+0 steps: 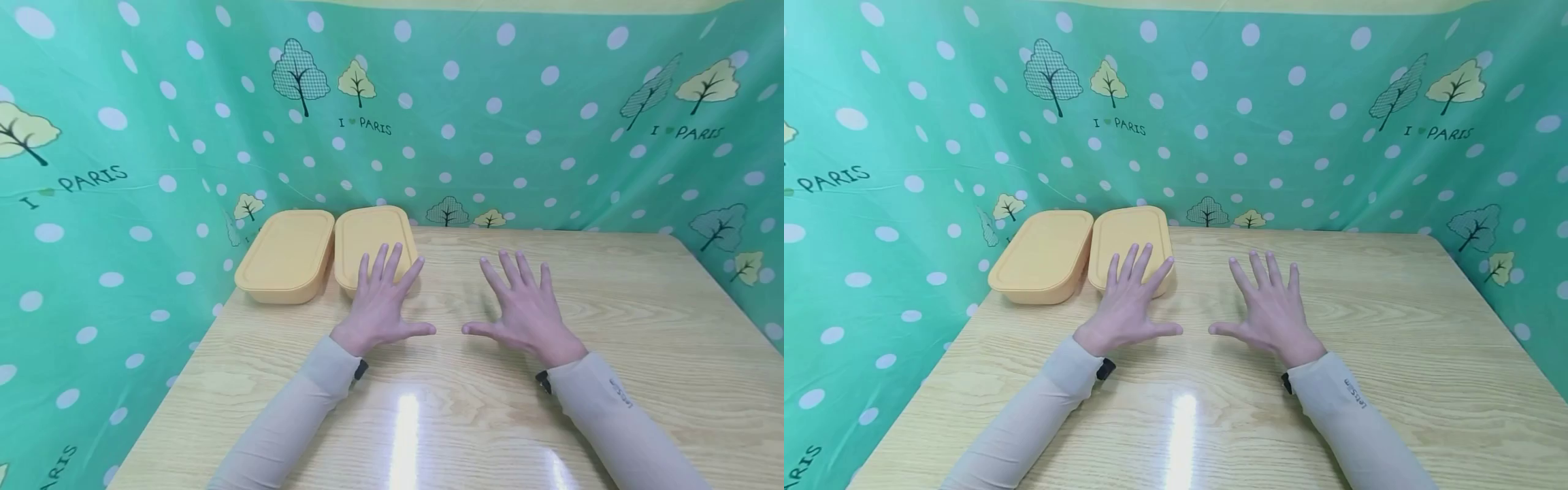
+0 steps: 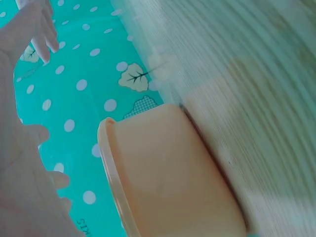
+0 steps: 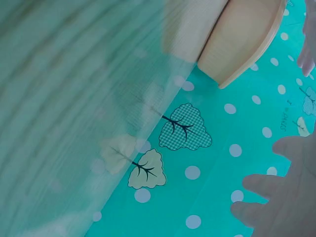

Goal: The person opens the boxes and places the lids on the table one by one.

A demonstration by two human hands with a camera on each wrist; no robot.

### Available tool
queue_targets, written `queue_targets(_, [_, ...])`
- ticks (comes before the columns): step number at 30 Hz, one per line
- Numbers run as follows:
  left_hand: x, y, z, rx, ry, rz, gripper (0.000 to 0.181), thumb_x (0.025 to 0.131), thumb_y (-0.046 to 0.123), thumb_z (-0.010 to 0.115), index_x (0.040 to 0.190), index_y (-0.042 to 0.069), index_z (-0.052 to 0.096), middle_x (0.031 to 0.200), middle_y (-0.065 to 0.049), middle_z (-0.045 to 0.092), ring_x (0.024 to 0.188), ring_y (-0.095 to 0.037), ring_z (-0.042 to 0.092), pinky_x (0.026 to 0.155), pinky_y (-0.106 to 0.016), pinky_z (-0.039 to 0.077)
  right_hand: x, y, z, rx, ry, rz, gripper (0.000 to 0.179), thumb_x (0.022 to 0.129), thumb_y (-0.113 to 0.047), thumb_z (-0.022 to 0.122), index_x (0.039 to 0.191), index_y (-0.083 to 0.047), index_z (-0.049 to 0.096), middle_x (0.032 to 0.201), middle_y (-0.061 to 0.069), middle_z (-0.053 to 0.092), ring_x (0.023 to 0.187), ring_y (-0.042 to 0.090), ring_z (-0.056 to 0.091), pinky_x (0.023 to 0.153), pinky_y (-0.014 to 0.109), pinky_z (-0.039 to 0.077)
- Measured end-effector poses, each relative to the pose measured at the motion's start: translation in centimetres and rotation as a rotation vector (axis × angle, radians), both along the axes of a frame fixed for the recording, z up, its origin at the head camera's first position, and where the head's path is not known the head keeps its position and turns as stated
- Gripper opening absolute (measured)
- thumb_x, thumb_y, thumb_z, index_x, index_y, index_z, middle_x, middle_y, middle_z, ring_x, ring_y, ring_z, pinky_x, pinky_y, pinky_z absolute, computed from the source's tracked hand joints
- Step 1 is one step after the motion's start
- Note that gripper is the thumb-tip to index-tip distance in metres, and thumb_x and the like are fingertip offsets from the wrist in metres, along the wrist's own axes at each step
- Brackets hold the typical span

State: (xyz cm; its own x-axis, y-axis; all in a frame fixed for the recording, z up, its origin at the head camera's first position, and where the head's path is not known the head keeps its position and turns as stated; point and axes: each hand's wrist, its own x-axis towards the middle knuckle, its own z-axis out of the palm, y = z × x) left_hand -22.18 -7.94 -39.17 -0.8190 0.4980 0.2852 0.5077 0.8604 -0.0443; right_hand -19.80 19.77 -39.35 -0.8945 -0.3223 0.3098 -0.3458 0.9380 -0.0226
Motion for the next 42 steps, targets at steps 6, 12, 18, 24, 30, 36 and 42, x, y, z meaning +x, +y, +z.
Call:
queue_targets(6, [0.0, -0.1, 0.2, 0.019, -0.008, 0.001, 0.117, 0.061, 0.093, 0.044, 0.154, 0.032, 0.008, 0.159, -0.013, -0.005, 0.144, -0.035, -0.010, 0.111, -0.058, -0.008, -0.1, 0.0, -0.1, -0.009, 0.013, 0.010, 0.119, 0.060, -0.094, 0.041, 0.153, -0.022, 0.020, 0.156, 0.018, 0.019, 0.142, 0.041, 0.011, 0.106, 0.070, 0.006])
queue_targets(12, [0.0, -0.3, 0.4, 0.049, -0.008, -0.002, 0.114, 0.062, 0.092, 0.045, 0.154, 0.033, 0.010, 0.159, -0.013, -0.003, 0.144, -0.034, -0.011, 0.111, -0.058, -0.008, -0.2, -0.2, -0.1, -0.023, 0.004, 0.019, 0.118, 0.063, -0.093, 0.040, 0.154, -0.022, 0.017, 0.155, 0.019, 0.020, 0.143, 0.040, 0.011, 0.109, 0.065, 0.007])
queue_targets(18, [0.0, -0.6, 0.7, 0.057, 0.003, 0.006, 0.110, 0.064, 0.091, 0.044, 0.153, 0.033, 0.014, 0.159, -0.014, 0.001, 0.144, -0.034, -0.009, 0.111, -0.059, -0.007, -0.4, -0.4, -0.1, -0.053, -0.007, 0.034, 0.115, 0.066, -0.090, 0.043, 0.153, -0.018, 0.021, 0.154, 0.019, 0.024, 0.141, 0.041, 0.016, 0.110, 0.063, 0.010])
queue_targets(24, [-0.1, -0.8, 1.0, 0.079, 0.017, 0.002, 0.107, 0.067, 0.086, 0.050, 0.153, 0.030, 0.018, 0.158, -0.015, 0.006, 0.144, -0.035, -0.004, 0.111, -0.059, -0.003, -0.4, -0.8, 0.0, -0.102, -0.011, 0.056, 0.112, 0.069, -0.087, 0.047, 0.151, -0.015, 0.025, 0.153, 0.019, 0.026, 0.141, 0.039, 0.019, 0.111, 0.060, 0.013])
queue_targets(30, [-0.2, -1.2, 1.4, 0.108, 0.030, 0.010, 0.106, 0.068, 0.080, 0.059, 0.152, 0.027, 0.023, 0.157, -0.017, 0.011, 0.144, -0.037, 0.003, 0.112, -0.058, 0.001, -0.6, -1.1, -0.1, -0.144, -0.035, 0.070, 0.111, 0.070, -0.085, 0.049, 0.151, -0.013, 0.026, 0.152, 0.018, 0.026, 0.140, 0.038, 0.022, 0.111, 0.058, 0.017])
queue_targets(36, [-0.3, -1.6, 1.7, 0.165, 0.019, 0.015, 0.098, 0.073, 0.072, 0.062, 0.150, 0.019, 0.031, 0.156, -0.018, 0.016, 0.143, -0.037, 0.006, 0.113, -0.057, 0.003, -0.9, -1.5, 0.1, -0.174, -0.053, 0.069, 0.110, 0.070, -0.084, 0.049, 0.151, -0.013, 0.027, 0.152, 0.018, 0.027, 0.137, 0.037, 0.028, 0.109, 0.055, 0.024])
queue_targets(42, [-0.7, -2.3, 2.2, 0.194, 0.048, 0.044, 0.093, 0.075, 0.067, 0.065, 0.146, 0.014, 0.037, 0.152, -0.019, 0.025, 0.142, -0.038, 0.012, 0.112, -0.057, 0.009, -1.2, -2.2, 0.1, -0.182, -0.109, 0.055, 0.110, 0.070, -0.086, 0.046, 0.151, -0.014, 0.027, 0.152, 0.018, 0.027, 0.135, 0.039, 0.031, 0.107, 0.055, 0.028])
